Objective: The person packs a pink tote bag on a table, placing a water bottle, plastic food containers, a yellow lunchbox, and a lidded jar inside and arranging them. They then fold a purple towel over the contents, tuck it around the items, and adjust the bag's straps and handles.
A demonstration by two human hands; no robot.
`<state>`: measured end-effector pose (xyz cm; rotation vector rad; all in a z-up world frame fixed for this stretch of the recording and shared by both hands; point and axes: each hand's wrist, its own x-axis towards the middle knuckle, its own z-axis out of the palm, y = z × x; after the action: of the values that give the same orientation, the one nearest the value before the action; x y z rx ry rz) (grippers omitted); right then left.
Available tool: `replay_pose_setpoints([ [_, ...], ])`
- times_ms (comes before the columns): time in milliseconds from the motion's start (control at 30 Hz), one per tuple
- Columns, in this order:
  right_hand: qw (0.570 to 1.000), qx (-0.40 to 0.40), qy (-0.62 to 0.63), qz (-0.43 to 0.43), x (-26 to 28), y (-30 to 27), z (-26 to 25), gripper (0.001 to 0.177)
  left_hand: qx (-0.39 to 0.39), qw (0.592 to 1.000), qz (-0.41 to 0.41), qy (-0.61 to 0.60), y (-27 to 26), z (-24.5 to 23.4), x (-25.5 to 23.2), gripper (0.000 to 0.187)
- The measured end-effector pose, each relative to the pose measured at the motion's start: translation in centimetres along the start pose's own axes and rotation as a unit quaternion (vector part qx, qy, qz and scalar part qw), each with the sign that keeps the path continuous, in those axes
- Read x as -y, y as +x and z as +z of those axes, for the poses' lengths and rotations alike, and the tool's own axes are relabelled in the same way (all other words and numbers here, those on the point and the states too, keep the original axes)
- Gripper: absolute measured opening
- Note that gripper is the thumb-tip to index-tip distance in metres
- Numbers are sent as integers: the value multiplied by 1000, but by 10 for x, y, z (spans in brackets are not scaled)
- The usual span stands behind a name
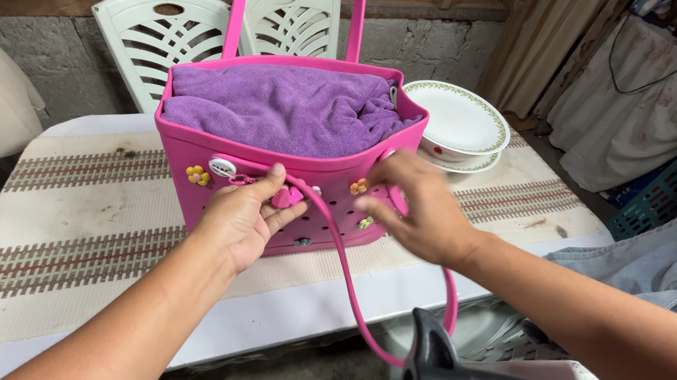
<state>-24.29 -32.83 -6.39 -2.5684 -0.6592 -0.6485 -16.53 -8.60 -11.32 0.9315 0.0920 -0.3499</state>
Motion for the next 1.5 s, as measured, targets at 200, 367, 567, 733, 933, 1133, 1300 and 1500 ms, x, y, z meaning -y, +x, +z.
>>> replay_pose_setpoints([
  [200, 957, 181, 157, 162, 72, 15, -4, 71, -13, 999, 9, -41, -5, 15, -11, 19],
  [367, 911, 180, 268, 257, 80, 32, -11, 50, -23, 986, -13, 163, -33, 24, -40, 27],
  [567, 923, 219, 220, 229, 71, 70, -46, 51, -145, 516, 154, 830, -62, 28, -103, 59],
  [733, 863, 246, 350, 270, 77, 108, -77, 49, 71, 469, 529, 703, -50, 40, -92, 34],
  [933, 855, 218, 414, 223, 41, 121, -109, 52, 83, 686, 374, 618, -31, 32, -108, 19],
  [1133, 713, 150, 666, 160, -22, 100, -113, 81, 53, 724, 379, 574, -26, 20, -127, 20],
  [1300, 833, 86, 520, 170, -43, 86, -90, 29, -5, 812, 297, 503, -24, 6, -135, 23],
  [1500, 884, -41, 413, 214, -48, 96, -63, 16, -4, 875, 279, 395, -22, -6, -141, 25],
])
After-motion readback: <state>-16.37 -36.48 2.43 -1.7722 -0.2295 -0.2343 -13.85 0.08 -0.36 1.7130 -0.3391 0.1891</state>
